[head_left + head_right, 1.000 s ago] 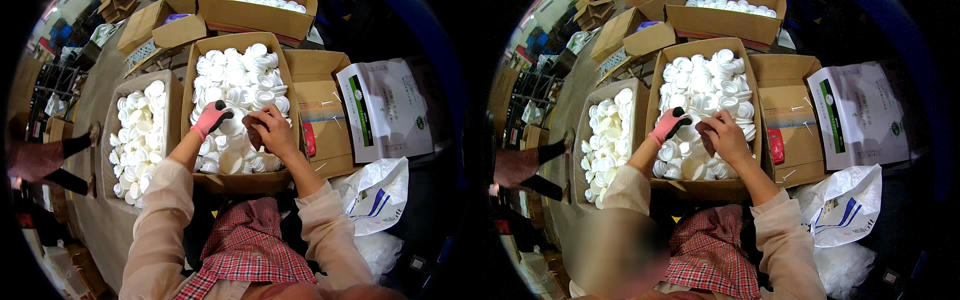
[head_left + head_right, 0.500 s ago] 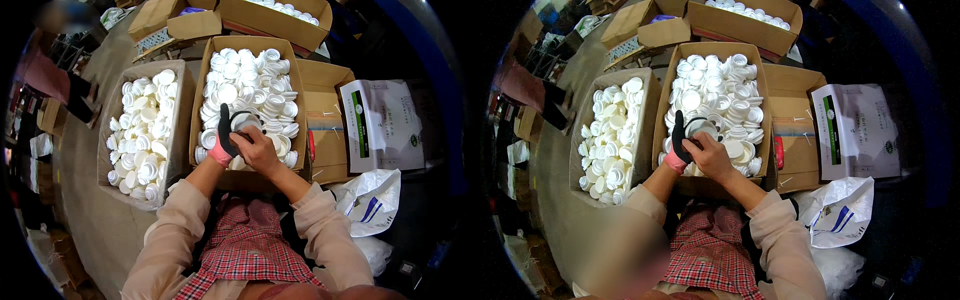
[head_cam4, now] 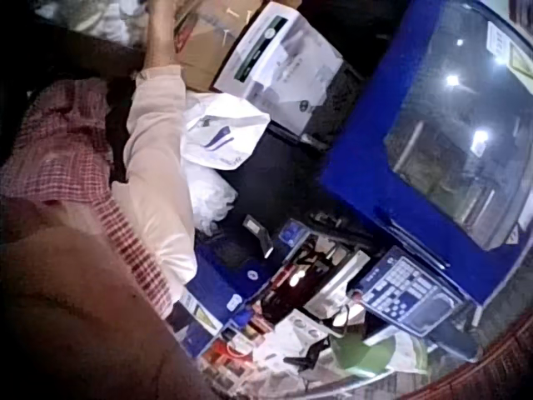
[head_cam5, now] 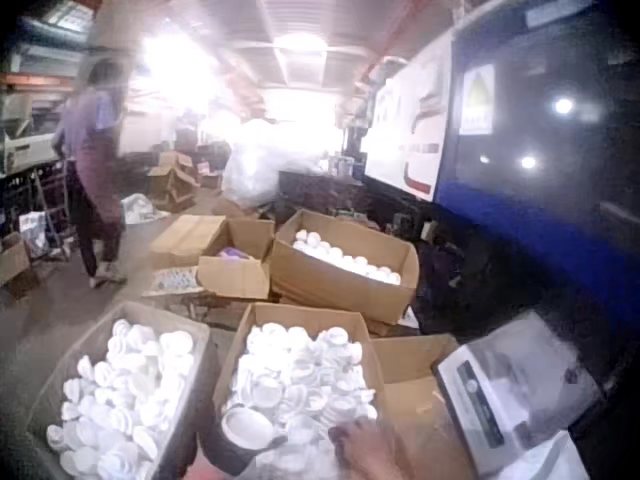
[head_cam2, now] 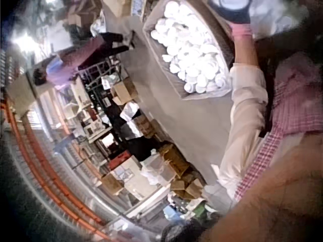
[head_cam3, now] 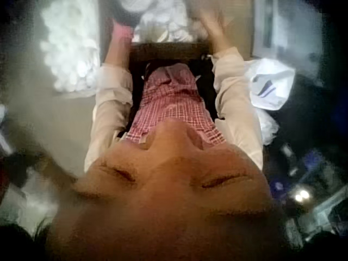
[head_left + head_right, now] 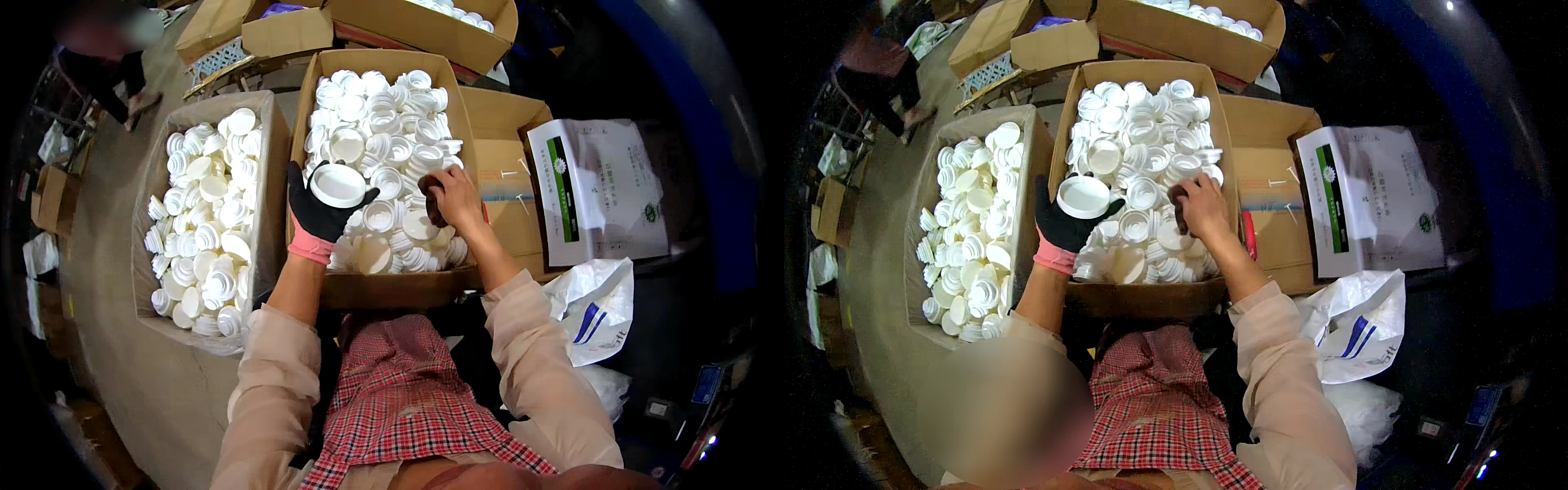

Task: The person sits on the floor and repeatedly picks up white plastic cups and lids from cardboard boxes. They stack the cups and lids into small bundles and place them back into the boxes.

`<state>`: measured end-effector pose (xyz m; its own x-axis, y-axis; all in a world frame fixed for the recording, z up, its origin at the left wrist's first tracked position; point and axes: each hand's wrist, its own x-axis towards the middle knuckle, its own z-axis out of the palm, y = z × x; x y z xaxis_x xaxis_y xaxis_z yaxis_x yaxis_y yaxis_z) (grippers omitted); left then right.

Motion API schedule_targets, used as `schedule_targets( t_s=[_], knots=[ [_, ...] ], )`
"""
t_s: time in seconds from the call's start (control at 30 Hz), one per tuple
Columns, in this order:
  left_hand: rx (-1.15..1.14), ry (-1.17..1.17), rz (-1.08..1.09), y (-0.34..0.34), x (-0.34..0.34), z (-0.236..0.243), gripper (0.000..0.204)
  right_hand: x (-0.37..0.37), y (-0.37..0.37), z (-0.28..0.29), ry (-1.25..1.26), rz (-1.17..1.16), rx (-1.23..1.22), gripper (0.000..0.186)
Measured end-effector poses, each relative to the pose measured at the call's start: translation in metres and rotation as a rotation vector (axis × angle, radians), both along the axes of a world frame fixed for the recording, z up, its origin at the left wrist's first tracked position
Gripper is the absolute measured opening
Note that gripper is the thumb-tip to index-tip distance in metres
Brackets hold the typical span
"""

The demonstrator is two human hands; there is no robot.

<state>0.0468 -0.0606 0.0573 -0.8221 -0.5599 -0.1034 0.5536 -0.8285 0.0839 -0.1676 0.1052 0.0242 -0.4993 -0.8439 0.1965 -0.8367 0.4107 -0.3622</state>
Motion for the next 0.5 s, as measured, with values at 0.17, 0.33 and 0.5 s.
schedule_targets(
  t_s=[0.17, 0.33, 0.5],
  knots=[
    [-0.031, 0.029, -0.135, -0.005, -0.001, 0.009, 0.063, -0.067, -0.035, -0.071, -0.12, -0.072, 0.013, 0.048],
    [-0.314, -0.043, -0.139, -0.009, -0.005, 0.019, 0.064, -0.093, -0.086, -0.116, -0.372, -0.325, 0.164, 0.052],
    [-0.356, 0.01, -0.071, -0.014, -0.006, 0.015, 0.058, -0.065, -0.076, -0.054, -0.166, 0.052, 0.106, 0.028]
  ],
)
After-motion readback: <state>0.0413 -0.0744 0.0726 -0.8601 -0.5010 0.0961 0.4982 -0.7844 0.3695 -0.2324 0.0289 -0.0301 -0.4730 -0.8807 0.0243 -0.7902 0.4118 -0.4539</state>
